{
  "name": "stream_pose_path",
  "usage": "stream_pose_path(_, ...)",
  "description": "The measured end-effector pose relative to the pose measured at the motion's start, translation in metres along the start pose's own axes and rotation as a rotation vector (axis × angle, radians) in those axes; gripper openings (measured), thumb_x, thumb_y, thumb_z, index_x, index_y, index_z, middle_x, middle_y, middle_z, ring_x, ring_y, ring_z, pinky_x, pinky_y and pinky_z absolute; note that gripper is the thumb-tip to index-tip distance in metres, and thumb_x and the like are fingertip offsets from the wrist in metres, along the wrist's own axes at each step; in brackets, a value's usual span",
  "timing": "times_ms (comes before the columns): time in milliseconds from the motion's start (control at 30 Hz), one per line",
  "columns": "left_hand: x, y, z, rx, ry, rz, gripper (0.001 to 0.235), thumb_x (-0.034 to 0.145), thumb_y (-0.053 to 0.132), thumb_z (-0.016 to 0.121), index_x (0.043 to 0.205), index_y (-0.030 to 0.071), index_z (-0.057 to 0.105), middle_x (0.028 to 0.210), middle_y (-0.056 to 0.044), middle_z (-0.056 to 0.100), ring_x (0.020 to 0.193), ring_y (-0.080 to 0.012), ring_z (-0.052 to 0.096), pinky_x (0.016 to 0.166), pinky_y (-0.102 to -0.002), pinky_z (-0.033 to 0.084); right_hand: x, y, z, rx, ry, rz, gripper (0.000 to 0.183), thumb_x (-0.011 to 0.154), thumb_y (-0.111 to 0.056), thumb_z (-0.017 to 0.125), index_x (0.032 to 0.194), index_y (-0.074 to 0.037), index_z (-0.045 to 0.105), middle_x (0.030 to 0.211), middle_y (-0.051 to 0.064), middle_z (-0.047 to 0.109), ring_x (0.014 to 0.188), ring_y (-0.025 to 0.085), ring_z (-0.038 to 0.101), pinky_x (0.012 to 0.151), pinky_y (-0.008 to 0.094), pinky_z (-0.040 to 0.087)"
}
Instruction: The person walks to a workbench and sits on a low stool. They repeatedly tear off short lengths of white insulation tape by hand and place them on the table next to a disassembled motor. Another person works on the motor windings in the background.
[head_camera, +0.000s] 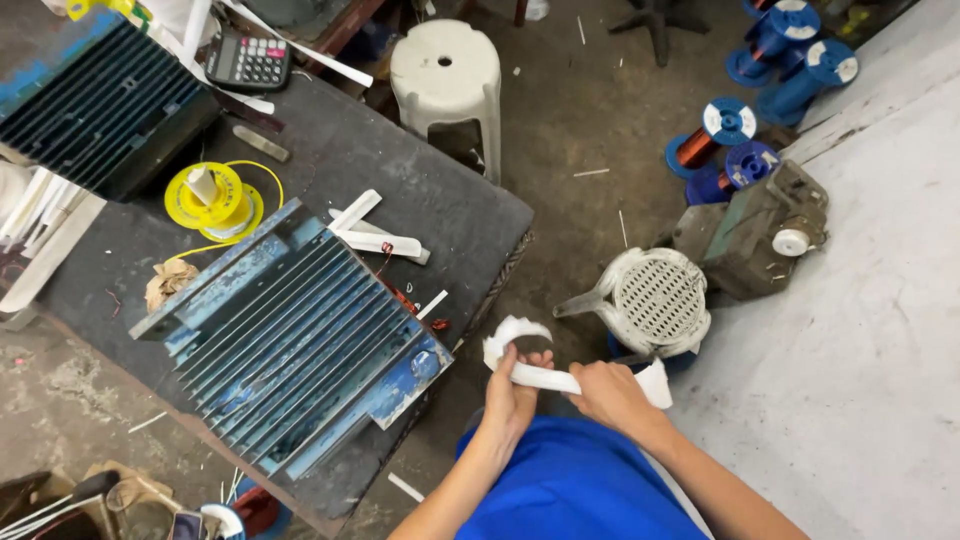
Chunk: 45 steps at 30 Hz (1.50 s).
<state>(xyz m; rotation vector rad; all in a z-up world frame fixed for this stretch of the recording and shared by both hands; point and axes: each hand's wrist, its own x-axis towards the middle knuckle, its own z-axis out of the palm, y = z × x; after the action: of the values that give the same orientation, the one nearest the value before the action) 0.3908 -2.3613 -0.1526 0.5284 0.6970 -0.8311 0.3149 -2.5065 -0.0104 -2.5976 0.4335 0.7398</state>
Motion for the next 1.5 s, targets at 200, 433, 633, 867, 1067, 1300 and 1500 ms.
stream_pose_path(200,0.002,0.02,0.038,0.364,0.067,0.205,0.019,0.1,0.008,0.08,0.102,0.003,0.062,0.075,-0.015,0.07,0.088,-0.0355,0.084,0.096,-0.05,0.066,0.06,0.033,-0.004,-0.119,-0.065,-0.097,0.026,0.091,-0.031,0.077,0.101,-0.007,0.077,0.086,0.02,0.081,0.088,0.043,0.081,0.079,0.053,0.064)
stream_pose_path(433,-0.037,0.051,0.082,1.504,0.09,0.81,0.12,0.087,0.07,0.076,0.17,0.004,0.02,0.174,-0.026,0.028,0.161,-0.0433,0.029,0.126,-0.057,0.033,0.173,0.082,-0.034,-0.575,-0.33,-0.514,0.013,0.084,-0.01,0.064,0.077,-0.012,0.075,0.078,0.01,0.077,0.079,0.039,0.075,0.07,0.05,0.058)
stream_pose_path(633,0.024,0.029,0.151,2.122,0.03,1.064,0.092,0.081,0.025,0.09,0.157,-0.004,0.047,0.137,-0.03,0.059,0.137,-0.0485,0.053,0.129,-0.061,0.029,0.248,0.06,-0.093,-0.676,-0.513,-0.838,0.039,0.093,-0.033,0.073,0.114,0.0,0.07,0.101,0.02,0.078,0.092,0.044,0.075,0.078,0.055,0.061)
stream_pose_path(867,0.047,-0.013,0.179,2.18,0.279,1.15,0.048,0.087,0.022,0.07,0.127,-0.005,0.066,0.149,-0.031,0.06,0.156,-0.0463,0.043,0.132,-0.066,0.028,0.283,0.072,-0.121,-0.803,-0.844,-1.116,0.047,0.107,-0.048,0.06,0.097,-0.004,0.073,0.093,0.019,0.077,0.083,0.046,0.072,0.079,0.055,0.058)
stream_pose_path(1067,0.048,-0.02,0.135,2.194,0.456,0.963,0.047,0.095,0.05,0.074,0.096,0.003,0.081,0.087,-0.014,0.071,0.129,-0.0443,0.065,0.127,-0.075,0.025,0.29,0.044,-0.122,-0.834,-0.83,-1.253,0.033,0.104,-0.038,0.066,0.099,-0.007,0.073,0.094,0.021,0.076,0.084,0.049,0.073,0.072,0.059,0.058)
stream_pose_path(1300,-0.052,-0.026,0.085,1.645,0.659,1.289,0.073,0.095,0.032,0.089,0.157,0.013,0.054,0.171,-0.018,0.043,0.16,-0.0408,0.04,0.131,-0.063,0.027,0.274,0.088,-0.082,-0.522,-0.785,-1.001,0.035,0.113,-0.047,0.05,0.13,-0.018,0.062,0.121,0.014,0.077,0.108,0.041,0.073,0.094,0.051,0.058)
stream_pose_path(1500,-0.042,-0.181,-0.155,1.35,0.469,0.262,0.06,0.102,0.063,0.063,0.142,0.019,0.072,0.141,-0.008,0.066,0.132,-0.0329,0.059,0.12,-0.041,0.04,0.21,0.24,0.044,-0.424,-0.768,-0.555,0.067,0.109,-0.065,0.04,0.16,-0.023,0.044,0.142,0.016,0.065,0.119,0.034,0.073,0.103,0.052,0.061)
